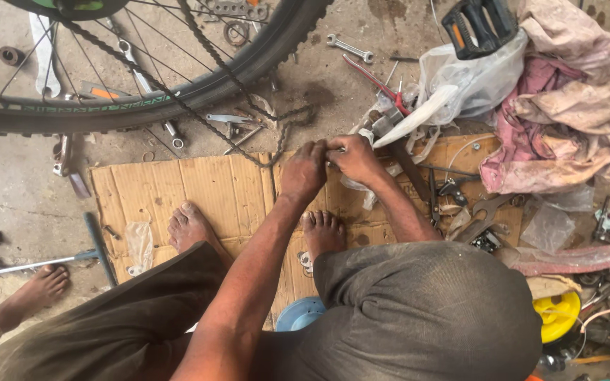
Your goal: The person sits on a cardboard sheet on the floor and repairs a bicycle chain. They use pliers and a wrench to manipulate the chain links and connect the chain to the bicycle's rear wheel and crankset.
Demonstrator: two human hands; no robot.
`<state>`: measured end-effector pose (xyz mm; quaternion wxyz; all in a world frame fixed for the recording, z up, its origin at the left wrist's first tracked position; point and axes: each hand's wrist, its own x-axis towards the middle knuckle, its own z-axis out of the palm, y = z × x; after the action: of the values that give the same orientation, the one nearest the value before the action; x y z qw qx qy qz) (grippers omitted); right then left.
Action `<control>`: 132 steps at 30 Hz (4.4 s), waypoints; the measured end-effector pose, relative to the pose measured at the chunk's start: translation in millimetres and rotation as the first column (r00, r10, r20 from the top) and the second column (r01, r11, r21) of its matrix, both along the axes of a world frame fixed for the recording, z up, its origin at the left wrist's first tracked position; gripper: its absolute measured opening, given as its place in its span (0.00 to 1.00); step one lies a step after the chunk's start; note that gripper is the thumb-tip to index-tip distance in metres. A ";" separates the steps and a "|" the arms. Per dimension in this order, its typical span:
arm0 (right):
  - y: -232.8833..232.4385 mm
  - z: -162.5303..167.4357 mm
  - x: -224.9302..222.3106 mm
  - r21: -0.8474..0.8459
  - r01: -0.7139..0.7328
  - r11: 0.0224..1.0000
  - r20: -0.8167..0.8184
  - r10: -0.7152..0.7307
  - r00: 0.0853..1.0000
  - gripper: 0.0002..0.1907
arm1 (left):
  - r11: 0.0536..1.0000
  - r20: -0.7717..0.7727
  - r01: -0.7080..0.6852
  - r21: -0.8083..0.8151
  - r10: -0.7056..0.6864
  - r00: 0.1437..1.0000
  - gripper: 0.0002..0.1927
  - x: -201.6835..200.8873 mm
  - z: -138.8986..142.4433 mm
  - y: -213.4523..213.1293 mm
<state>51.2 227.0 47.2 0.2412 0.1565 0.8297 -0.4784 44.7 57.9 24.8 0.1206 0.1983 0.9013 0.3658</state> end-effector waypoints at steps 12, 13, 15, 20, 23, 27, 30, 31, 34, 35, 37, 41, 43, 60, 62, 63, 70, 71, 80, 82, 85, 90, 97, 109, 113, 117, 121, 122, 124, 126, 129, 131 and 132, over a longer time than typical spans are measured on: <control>35.8 1.4 42.9 0.733 0.027 0.680 -0.383 0.380 0.842 0.31 | 0.886 0.064 -0.393 0.246 0.390 0.919 0.12 -52.6 -9.0 -21.5; 36.5 -4.0 50.9 0.730 0.074 0.679 -0.414 0.353 0.839 0.31 | 0.882 0.120 -0.425 0.201 0.409 0.905 0.12 -53.2 -9.6 -22.2; 44.6 -15.2 68.4 0.732 0.167 0.660 -0.458 0.296 0.838 0.30 | 0.870 0.220 -0.481 0.107 0.451 0.865 0.12 -55.9 -11.6 -22.7; 101.3 -27.3 111.0 0.591 0.263 0.763 -0.291 -0.102 0.951 0.22 | 0.776 0.300 -0.574 0.261 0.500 0.812 0.10 -63.9 -15.3 -26.4; 151.3 -14.6 131.8 0.512 0.457 0.728 -0.440 -0.235 0.867 0.13 | 0.700 0.505 -0.680 0.218 0.515 0.692 0.12 -67.2 -15.8 -27.8; 191.4 22.7 140.3 0.721 0.611 0.328 -0.516 -0.334 0.789 0.25 | 0.758 0.455 -0.613 0.222 0.475 0.753 0.15 -65.6 -13.1 -26.7; 180.6 37.0 128.4 0.804 0.549 0.230 -0.575 0.064 0.816 0.24 | 0.887 0.266 -0.349 0.302 0.273 0.924 0.17 -63.9 -7.1 -26.9; 170.2 36.5 120.9 0.796 0.536 0.280 -0.581 0.108 0.806 0.22 | 0.902 0.193 -0.291 0.319 0.239 0.952 0.17 -64.7 -4.2 -26.7; 128.9 21.1 92.7 0.695 0.439 0.570 -0.577 0.078 0.813 0.21 | 0.939 0.067 -0.195 0.282 0.183 0.981 0.17 -67.1 6.7 -28.4; 115.6 14.1 83.3 0.703 0.374 0.605 -0.552 0.133 0.823 0.21 | 0.949 0.089 -0.212 0.232 0.196 0.977 0.17 -68.2 10.8 -28.5; 93.1 0.7 67.8 0.693 0.253 0.675 -0.484 0.174 0.858 0.23 | 0.953 0.112 -0.238 0.187 0.220 0.969 0.17 -69.1 17.6 -26.8; 72.9 -10.4 57.0 0.567 0.256 0.783 -0.437 0.023 0.899 0.30 | 0.932 0.104 -0.276 0.233 0.259 0.960 0.15 -69.2 22.4 -18.9; 72.3 -9.3 59.5 0.584 0.265 0.767 -0.476 0.059 0.878 0.32 | 0.927 0.098 -0.279 0.249 0.263 0.960 0.14 -67.0 20.1 -16.3; 82.0 -15.6 69.3 0.520 0.279 0.807 -0.452 -0.017 0.892 0.34 | 0.945 0.126 -0.250 0.213 0.227 0.966 0.14 -64.6 -2.4 -16.0; 81.1 -15.4 68.5 0.519 0.276 0.809 -0.459 -0.009 0.889 0.34 | 0.950 0.150 -0.254 0.182 0.229 0.962 0.14 -66.0 -4.0 -15.9; 80.1 -15.3 67.8 0.538 0.278 0.796 -0.449 -0.009 0.894 0.34 | 0.952 0.163 -0.257 0.164 0.231 0.959 0.14 -66.2 -4.6 -16.4; 72.8 -10.8 60.4 0.606 0.282 0.744 -0.370 -0.050 0.928 0.31 | 0.922 0.133 -0.241 0.302 0.210 0.969 0.12 -66.4 -3.8 -22.2; 72.9 -10.4 59.4 0.607 0.287 0.741 -0.349 -0.076 0.934 0.30 | 0.922 0.124 -0.237 0.307 0.208 0.970 0.12 -66.8 -3.1 -22.1; 75.7 0.3 52.3 0.430 0.285 0.857 -0.218 -0.208 0.954 0.28 | 0.955 0.027 -0.181 0.235 0.180 0.983 0.10 -67.9 -6.3 -19.3; 67.5 11.5 53.2 0.234 0.392 0.890 -0.029 -0.396 0.918 0.32 | 0.965 -0.003 -0.158 0.210 0.162 0.987 0.09 -66.6 -10.8 -18.9; 47.8 33.2 54.5 0.042 0.387 0.921 0.017 -0.388 0.922 0.34 | 0.982 -0.033 -0.123 0.145 0.129 0.991 0.08 -62.6 -18.0 -18.7; 16.8 63.9 46.2 -0.094 0.155 0.983 -0.281 -0.175 0.944 0.32 | 0.985 -0.120 -0.067 0.158 0.086 0.989 0.09 -58.9 -29.6 -16.3; 0.0 73.3 25.5 0.142 -0.112 0.983 -0.565 0.174 0.807 0.14 | 0.998 -0.119 -0.042 0.040 0.047 0.992 0.09 -58.1 -47.8 -8.6; 13.7 58.5 25.1 -0.173 0.352 0.920 -0.097 -0.371 0.923 0.27 | 0.898 -0.056 -0.339 0.281 0.368 0.928 0.05 -63.7 -30.7 -13.6; 34.1 47.4 51.3 -0.260 0.570 0.779 0.095 -0.567 0.818 0.27 | 0.875 -0.033 -0.379 0.300 0.406 0.913 0.06 -61.3 -24.3 -12.1; 41.4 28.7 69.9 -0.338 0.711 0.616 0.223 -0.682 0.696 0.28 | 0.901 -0.037 -0.316 0.296 0.341 0.939 0.07 -54.0 -17.7 -13.6; 46.4 19.3 75.0 -0.270 0.653 0.708 0.222 -0.614 0.757 0.25 | 0.935 -0.135 -0.226 0.274 0.270 0.953 0.08 -54.2 -10.5 -16.5; 49.4 20.3 74.0 -0.237 0.616 0.751 0.212 -0.579 0.787 0.24 | 0.938 -0.134 -0.224 0.264 0.266 0.955 0.08 -55.4 -9.1 -16.9; 55.6 24.5 67.6 -0.013 0.581 0.814 0.196 -0.568 0.800 0.20 | 0.930 -0.101 -0.252 0.268 0.287 0.953 0.07 -58.3 -6.9 -16.8; 58.9 29.0 54.7 0.319 0.492 0.810 -0.229 -0.438 0.869 0.16 | 0.902 -0.029 -0.322 0.286 0.344 0.938 0.07 -61.7 -5.6 -17.5; 49.4 27.1 22.9 0.592 0.448 0.670 -0.730 0.212 0.649 0.12 | 0.898 -0.021 -0.303 0.319 0.326 0.945 0.08 -68.7 -5.8 -17.9; 29.5 16.2 -2.1 0.438 0.188 0.879 -0.705 0.207 0.678 0.09 | 0.904 0.037 -0.324 0.280 0.327 0.944 0.09 -71.3 -7.0 -18.6; 15.3 7.5 -15.6 0.385 0.113 0.916 -0.634 0.173 0.754 0.10 | 0.904 0.066 -0.337 0.264 0.332 0.941 0.09 -72.7 -8.2 -17.2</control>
<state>35.6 242.3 54.7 -0.0942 0.0109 0.9431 -0.3187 -28.0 40.7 16.6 0.0364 0.0519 0.8621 0.5028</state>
